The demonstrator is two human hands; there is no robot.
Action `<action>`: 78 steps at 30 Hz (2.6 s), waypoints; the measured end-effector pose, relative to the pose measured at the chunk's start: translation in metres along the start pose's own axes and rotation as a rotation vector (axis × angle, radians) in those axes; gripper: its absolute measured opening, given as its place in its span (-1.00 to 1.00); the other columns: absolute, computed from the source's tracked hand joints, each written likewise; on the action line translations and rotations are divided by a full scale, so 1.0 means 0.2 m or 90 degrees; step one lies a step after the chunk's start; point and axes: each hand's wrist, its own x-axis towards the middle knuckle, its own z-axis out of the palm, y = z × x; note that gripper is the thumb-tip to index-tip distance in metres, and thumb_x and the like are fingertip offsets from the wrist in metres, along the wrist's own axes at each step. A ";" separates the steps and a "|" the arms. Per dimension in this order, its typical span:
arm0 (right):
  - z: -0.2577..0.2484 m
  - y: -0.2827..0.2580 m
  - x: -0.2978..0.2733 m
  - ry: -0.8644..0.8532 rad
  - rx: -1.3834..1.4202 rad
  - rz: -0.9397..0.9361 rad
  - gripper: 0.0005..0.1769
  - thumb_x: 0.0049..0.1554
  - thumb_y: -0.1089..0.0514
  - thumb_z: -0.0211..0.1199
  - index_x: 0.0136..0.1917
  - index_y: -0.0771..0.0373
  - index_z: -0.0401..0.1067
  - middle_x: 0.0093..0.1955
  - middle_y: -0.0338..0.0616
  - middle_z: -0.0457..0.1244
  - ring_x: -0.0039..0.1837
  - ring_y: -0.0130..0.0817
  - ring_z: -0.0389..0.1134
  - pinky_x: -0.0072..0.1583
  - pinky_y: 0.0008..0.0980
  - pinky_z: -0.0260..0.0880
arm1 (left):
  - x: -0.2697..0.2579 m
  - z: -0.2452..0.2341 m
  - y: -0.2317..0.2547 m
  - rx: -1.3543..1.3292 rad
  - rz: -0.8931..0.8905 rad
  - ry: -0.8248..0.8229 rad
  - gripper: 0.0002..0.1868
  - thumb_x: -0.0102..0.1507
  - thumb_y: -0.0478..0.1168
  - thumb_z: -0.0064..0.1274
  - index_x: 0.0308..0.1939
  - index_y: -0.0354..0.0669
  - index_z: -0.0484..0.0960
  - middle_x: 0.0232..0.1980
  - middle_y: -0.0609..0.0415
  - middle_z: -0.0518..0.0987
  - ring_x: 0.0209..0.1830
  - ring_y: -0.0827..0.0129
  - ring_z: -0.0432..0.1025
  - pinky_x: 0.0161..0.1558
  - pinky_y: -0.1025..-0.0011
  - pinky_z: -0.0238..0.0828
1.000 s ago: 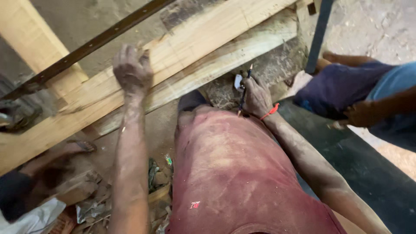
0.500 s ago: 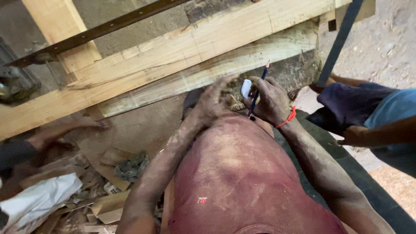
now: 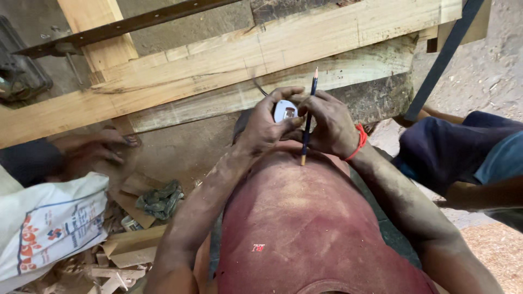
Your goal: The person measures pieces of lumber using a tape measure and a square, marking lines across the wood with a pencil.
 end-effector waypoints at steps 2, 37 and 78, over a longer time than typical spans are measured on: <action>0.00 0.02 0.01 0.003 0.070 0.011 -0.57 0.02 0.07 0.55 -0.10 0.23 0.30 0.15 0.04 0.41 0.05 -0.17 0.45 0.04 -0.24 0.52 | -0.03 -0.02 0.02 -0.028 -0.008 0.043 -0.10 0.18 -0.03 0.43 0.46 -0.37 0.36 0.25 -0.04 0.56 0.18 0.32 0.52 0.21 0.28 0.57; -0.01 0.56 0.16 -0.002 -0.017 0.139 -0.94 0.29 0.31 0.32 -0.06 0.26 0.52 -0.11 -0.10 0.37 -0.05 -0.33 0.42 -0.01 -0.34 0.47 | -0.14 -0.44 0.38 0.820 0.037 0.449 -0.47 0.13 0.18 0.40 -0.26 -0.23 0.65 -0.33 -0.09 0.60 -0.35 0.16 0.50 -0.27 0.15 0.44; 0.21 0.64 0.21 0.003 -0.282 0.076 -0.86 0.26 0.30 0.40 -0.04 0.20 0.44 0.05 -0.05 0.28 -0.17 -0.33 0.36 -0.26 -0.44 0.40 | 0.09 -0.47 0.38 0.974 -0.079 0.438 -0.48 0.12 0.05 0.33 -0.10 -0.33 0.62 -0.11 -0.17 0.55 -0.06 0.01 0.46 -0.11 0.02 0.42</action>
